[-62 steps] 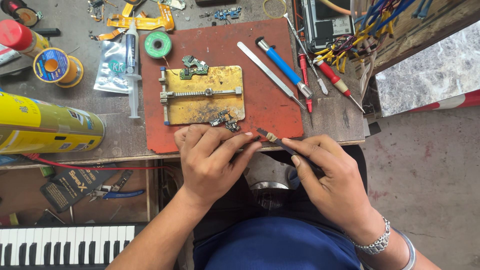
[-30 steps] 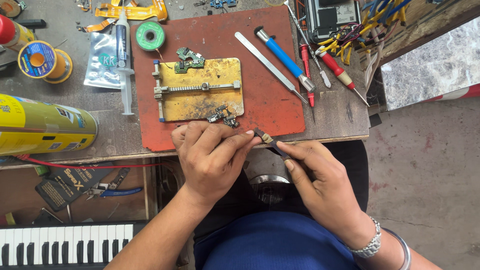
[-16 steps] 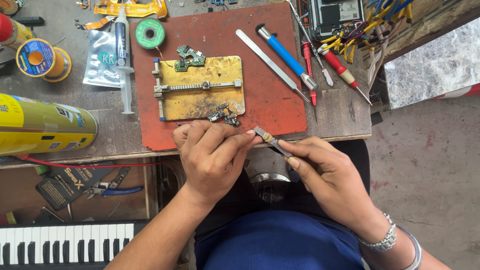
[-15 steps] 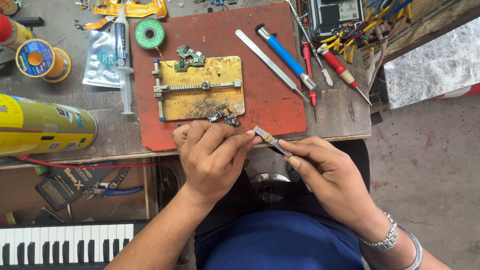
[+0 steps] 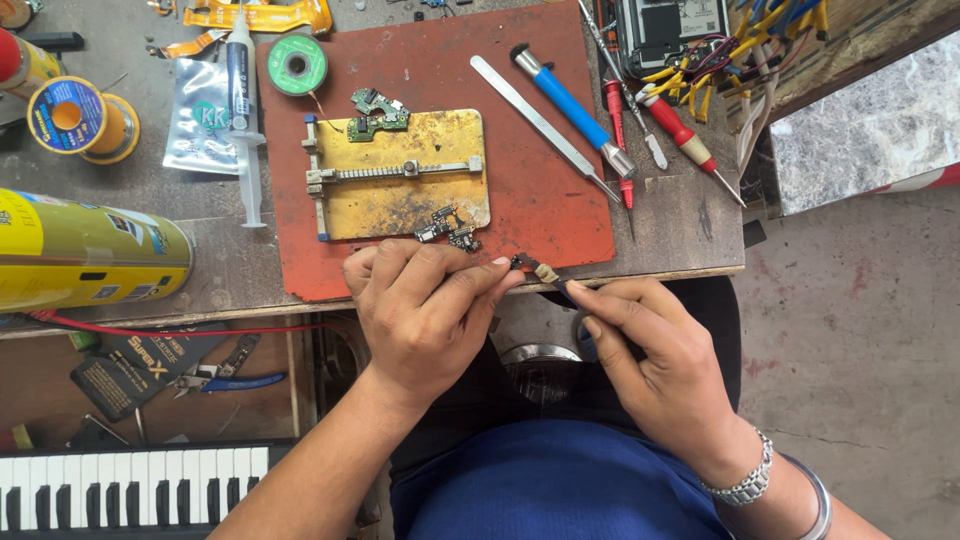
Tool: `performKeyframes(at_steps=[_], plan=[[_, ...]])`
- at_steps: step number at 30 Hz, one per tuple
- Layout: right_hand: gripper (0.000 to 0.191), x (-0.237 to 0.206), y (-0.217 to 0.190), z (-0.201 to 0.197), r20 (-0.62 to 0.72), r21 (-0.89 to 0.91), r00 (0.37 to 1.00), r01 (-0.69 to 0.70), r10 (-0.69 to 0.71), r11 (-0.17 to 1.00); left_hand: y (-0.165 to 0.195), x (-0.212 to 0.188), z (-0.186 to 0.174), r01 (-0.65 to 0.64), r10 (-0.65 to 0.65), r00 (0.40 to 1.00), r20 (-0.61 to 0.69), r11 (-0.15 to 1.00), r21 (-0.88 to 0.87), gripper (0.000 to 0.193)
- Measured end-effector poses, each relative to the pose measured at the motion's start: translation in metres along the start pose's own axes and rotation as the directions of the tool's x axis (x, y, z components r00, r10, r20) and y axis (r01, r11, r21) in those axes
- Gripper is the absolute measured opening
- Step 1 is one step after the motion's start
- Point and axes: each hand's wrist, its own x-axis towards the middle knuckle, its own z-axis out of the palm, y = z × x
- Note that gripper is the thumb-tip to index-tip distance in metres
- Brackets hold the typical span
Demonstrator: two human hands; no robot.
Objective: The person works on a small phone motherboard clamped in a circuit board holder at a repair bench. They use tweezers to pick, position, and press tiny components on the board, occasionally reaching for items on the cluttered desk and touching the board with a tool while a phone plays video nearby.
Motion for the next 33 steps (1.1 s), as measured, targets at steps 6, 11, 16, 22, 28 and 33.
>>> performKeyframes(at_steps=[6, 11, 16, 22, 28, 33], plan=[[0.035, -0.001, 0.0, 0.002, 0.089, 0.127, 0.989, -0.128, 0.117, 0.984, 0.002, 0.0, 0.0, 0.001, -0.001, 1.0, 0.014, 1.0, 0.012, 0.014], [0.031, -0.003, 0.004, 0.005, 0.064, 0.135, 0.989, -0.139, 0.132, 0.981, 0.002, 0.0, 0.001, 0.003, -0.003, 1.0, 0.014, 1.0, 0.005, 0.014], [0.031, -0.005, 0.009, 0.006, 0.08, 0.171, 0.98, -0.192, 0.181, 0.967, 0.001, 0.0, 0.0, 0.009, -0.009, 1.0, 0.02, 1.0, 0.001, 0.013], [0.032, -0.007, 0.01, 0.003, 0.067, 0.3, 0.964, -0.266, 0.258, 0.916, 0.001, 0.001, 0.0, 0.013, -0.013, 1.0, 0.009, 1.0, -0.001, 0.013], [0.03, -0.006, 0.006, 0.004, -0.012, 0.063, 0.999, -0.05, 0.051, 0.997, 0.001, 0.001, -0.001, 0.007, -0.007, 1.0, 0.008, 1.0, -0.001, 0.014], [0.031, -0.004, 0.004, 0.007, 0.011, 0.09, 0.997, -0.075, 0.074, 0.993, 0.002, 0.002, -0.002, 0.014, -0.014, 1.0, 0.007, 1.0, -0.003, 0.014]])
